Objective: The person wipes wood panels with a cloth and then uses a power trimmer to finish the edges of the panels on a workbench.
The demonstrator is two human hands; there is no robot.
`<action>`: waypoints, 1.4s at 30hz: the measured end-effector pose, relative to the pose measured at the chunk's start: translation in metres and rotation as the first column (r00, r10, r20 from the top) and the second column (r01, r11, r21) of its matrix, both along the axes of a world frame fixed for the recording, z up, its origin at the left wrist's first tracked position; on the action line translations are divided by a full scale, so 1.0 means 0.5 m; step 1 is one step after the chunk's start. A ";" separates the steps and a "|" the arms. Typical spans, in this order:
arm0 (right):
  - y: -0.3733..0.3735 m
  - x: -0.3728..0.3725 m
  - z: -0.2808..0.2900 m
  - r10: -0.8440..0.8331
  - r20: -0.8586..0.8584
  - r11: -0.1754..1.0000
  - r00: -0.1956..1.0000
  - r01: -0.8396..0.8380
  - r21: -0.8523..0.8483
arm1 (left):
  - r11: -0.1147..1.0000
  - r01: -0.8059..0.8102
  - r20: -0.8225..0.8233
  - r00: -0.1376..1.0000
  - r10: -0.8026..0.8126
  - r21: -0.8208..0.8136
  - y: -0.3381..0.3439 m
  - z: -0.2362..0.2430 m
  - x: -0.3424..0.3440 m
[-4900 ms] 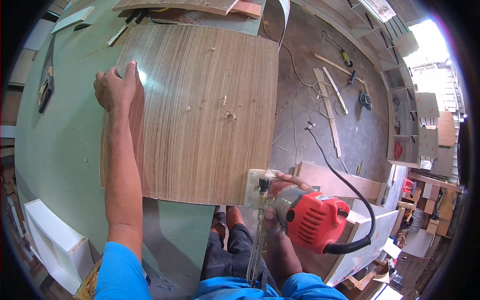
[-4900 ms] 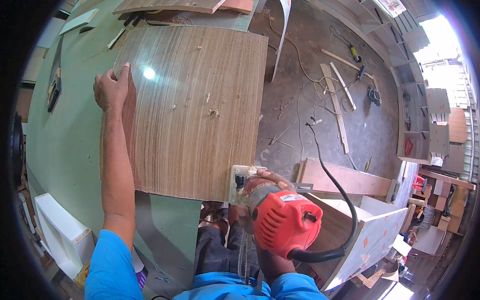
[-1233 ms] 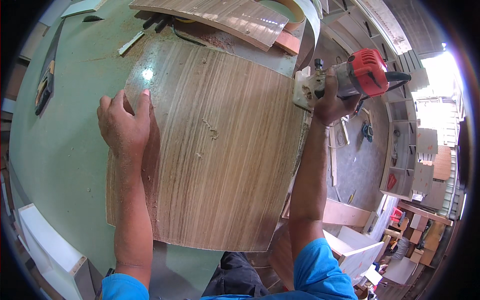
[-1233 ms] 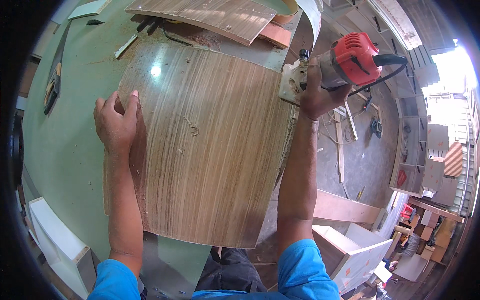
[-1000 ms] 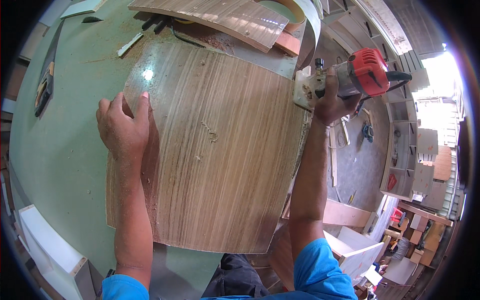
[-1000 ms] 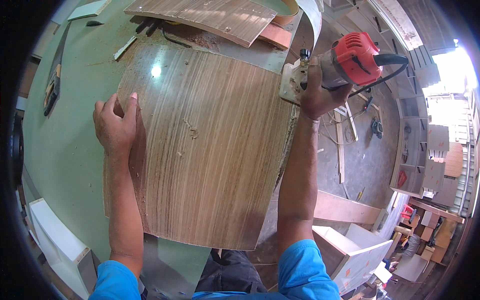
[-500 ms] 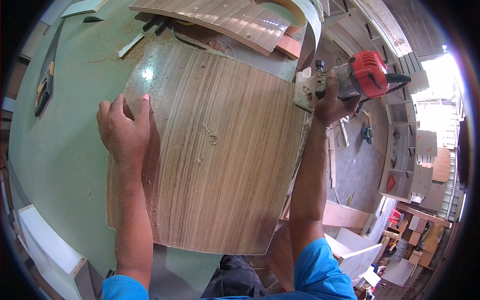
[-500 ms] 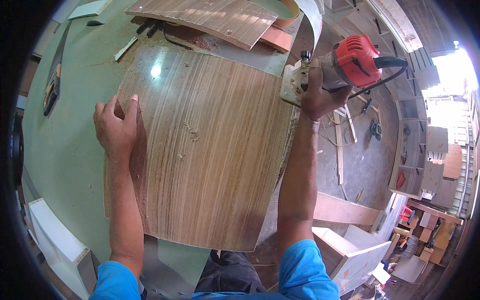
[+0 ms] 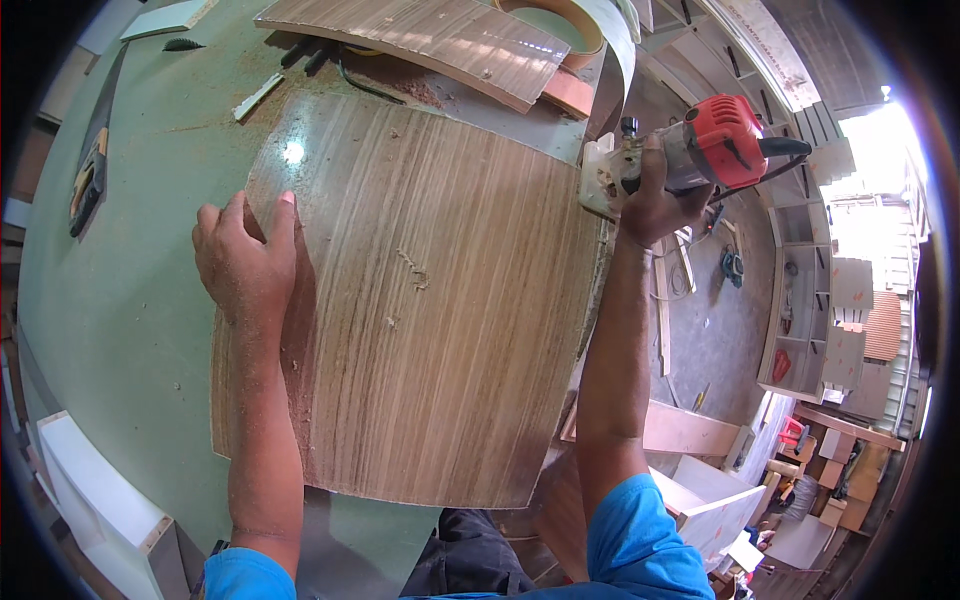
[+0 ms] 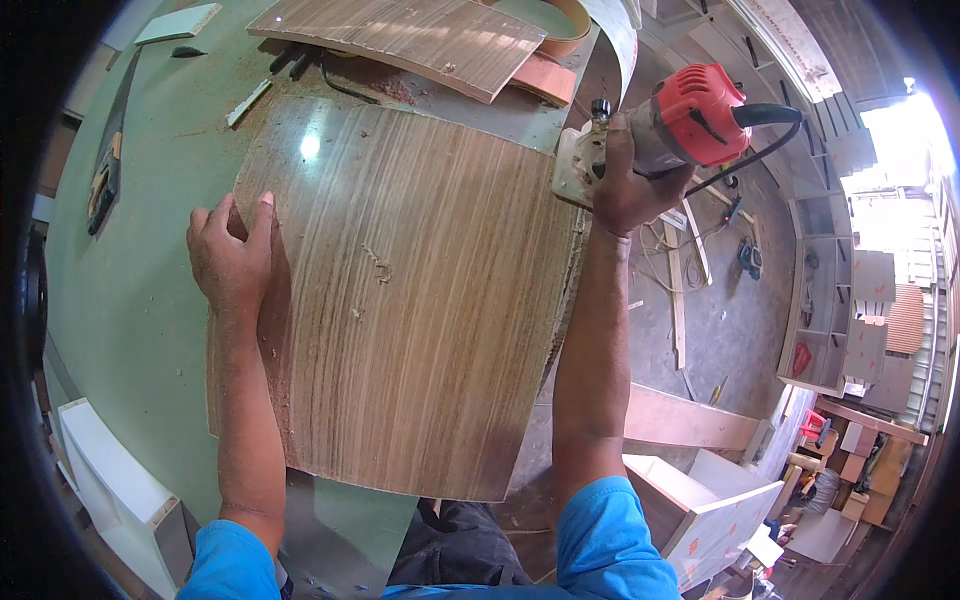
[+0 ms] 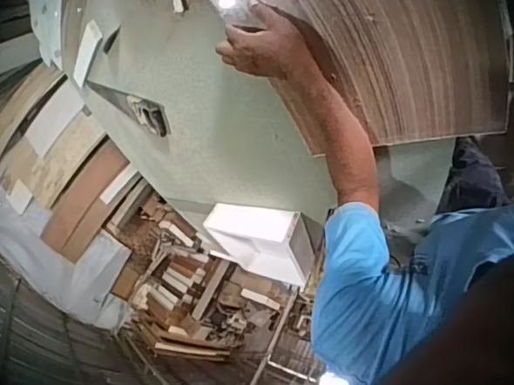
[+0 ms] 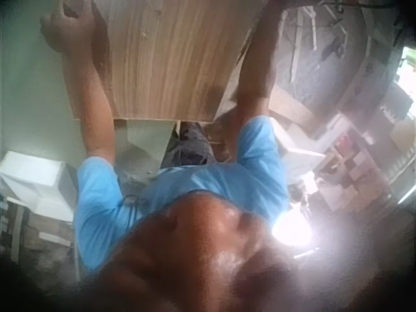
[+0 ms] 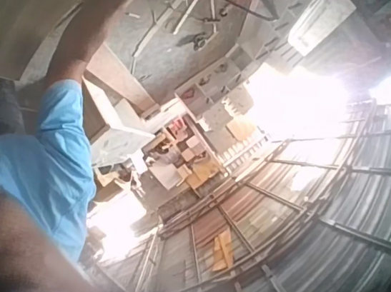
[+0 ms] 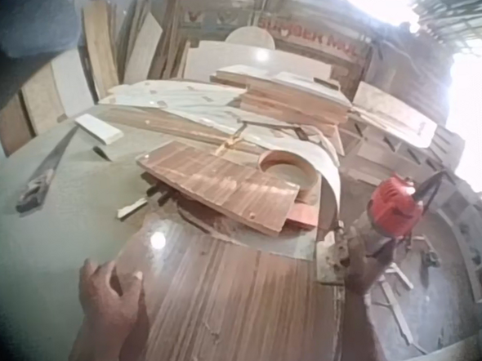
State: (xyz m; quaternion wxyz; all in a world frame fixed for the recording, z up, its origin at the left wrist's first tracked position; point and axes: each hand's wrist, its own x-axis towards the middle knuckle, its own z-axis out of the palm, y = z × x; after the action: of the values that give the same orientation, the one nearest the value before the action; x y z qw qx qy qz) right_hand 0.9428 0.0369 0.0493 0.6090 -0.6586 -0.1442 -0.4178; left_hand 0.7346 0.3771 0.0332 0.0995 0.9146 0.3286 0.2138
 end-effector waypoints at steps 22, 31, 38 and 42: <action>-0.092 -0.044 0.025 0.037 -0.102 0.999 0.994 -0.033 0.039 | 0.997 -0.076 0.086 0.994 0.074 0.025 -0.001 -0.028 0.014; -0.353 -0.465 0.187 0.075 -0.281 0.997 0.957 -0.078 -0.001 | 0.969 -0.016 0.375 0.924 -0.080 0.245 -0.035 0.051 -0.055; -0.521 -0.859 0.240 0.054 -0.540 0.995 0.840 -0.089 -0.038 | 0.416 0.690 0.588 0.723 -0.362 -0.592 -0.605 0.327 -0.291; -0.533 -1.005 0.293 0.030 -0.571 0.984 0.820 -0.126 -0.129 | 0.128 0.886 0.619 0.408 -0.671 -0.446 -0.778 0.482 -0.439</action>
State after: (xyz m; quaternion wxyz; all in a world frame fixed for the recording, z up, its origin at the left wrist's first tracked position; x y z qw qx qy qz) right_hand 0.4406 -0.2296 0.1958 0.5857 -0.7934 -0.0169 -0.1650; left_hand 0.5152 -0.0119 0.2740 0.5944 0.7804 -0.1675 0.0982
